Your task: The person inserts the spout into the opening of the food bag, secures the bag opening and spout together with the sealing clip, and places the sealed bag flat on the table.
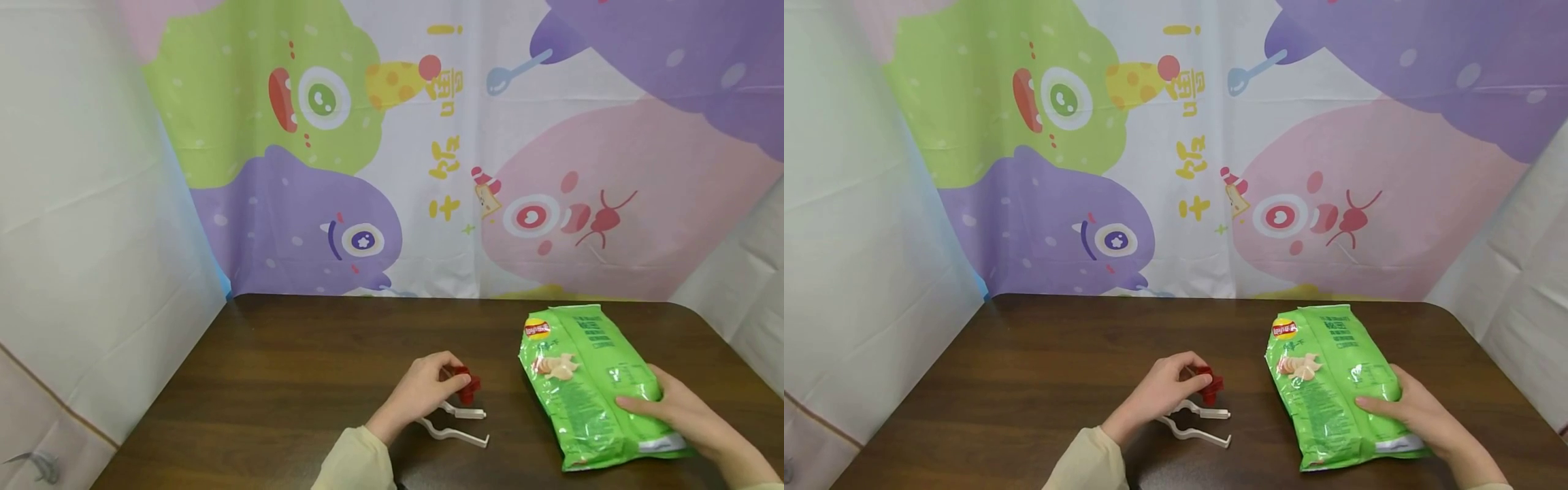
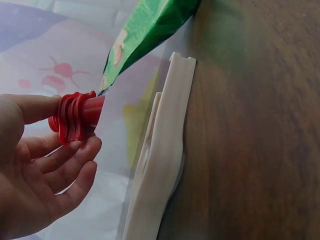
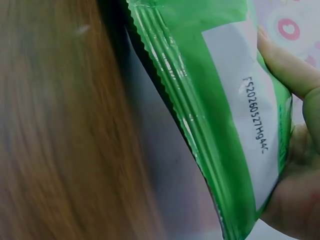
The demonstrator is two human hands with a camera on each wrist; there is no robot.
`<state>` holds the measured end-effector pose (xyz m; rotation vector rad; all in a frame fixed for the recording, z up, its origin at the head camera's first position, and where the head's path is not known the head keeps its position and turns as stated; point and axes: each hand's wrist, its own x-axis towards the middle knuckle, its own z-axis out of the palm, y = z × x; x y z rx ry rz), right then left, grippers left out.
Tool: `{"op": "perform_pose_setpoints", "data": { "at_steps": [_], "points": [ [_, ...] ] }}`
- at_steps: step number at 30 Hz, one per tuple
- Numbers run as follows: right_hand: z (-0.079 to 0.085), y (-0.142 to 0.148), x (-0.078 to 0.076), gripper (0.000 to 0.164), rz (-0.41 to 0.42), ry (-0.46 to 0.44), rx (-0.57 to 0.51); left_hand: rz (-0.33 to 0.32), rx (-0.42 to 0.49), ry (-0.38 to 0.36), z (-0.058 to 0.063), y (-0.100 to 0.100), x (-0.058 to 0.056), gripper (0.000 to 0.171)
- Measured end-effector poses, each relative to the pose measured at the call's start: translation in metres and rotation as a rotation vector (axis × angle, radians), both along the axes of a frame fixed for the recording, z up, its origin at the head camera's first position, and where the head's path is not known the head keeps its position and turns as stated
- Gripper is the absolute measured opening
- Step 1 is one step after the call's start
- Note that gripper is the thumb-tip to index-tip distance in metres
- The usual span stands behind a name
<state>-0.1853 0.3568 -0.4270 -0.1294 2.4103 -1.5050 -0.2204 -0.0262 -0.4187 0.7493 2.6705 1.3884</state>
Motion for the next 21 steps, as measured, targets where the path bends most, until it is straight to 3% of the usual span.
{"op": "perform_pose_setpoints", "data": {
  "at_steps": [18, 21],
  "points": [
    [0.0, -0.025, 0.005, 0.075, 0.028, 0.003, -0.011, 0.012, 0.031, -0.037, 0.003, 0.003, -0.006, 0.017],
    [0.0, -0.029, 0.006, 0.07, 0.03, 0.0, -0.014, 0.018, 0.037, -0.031, 0.002, 0.003, -0.008, 0.016]
  ]
}}
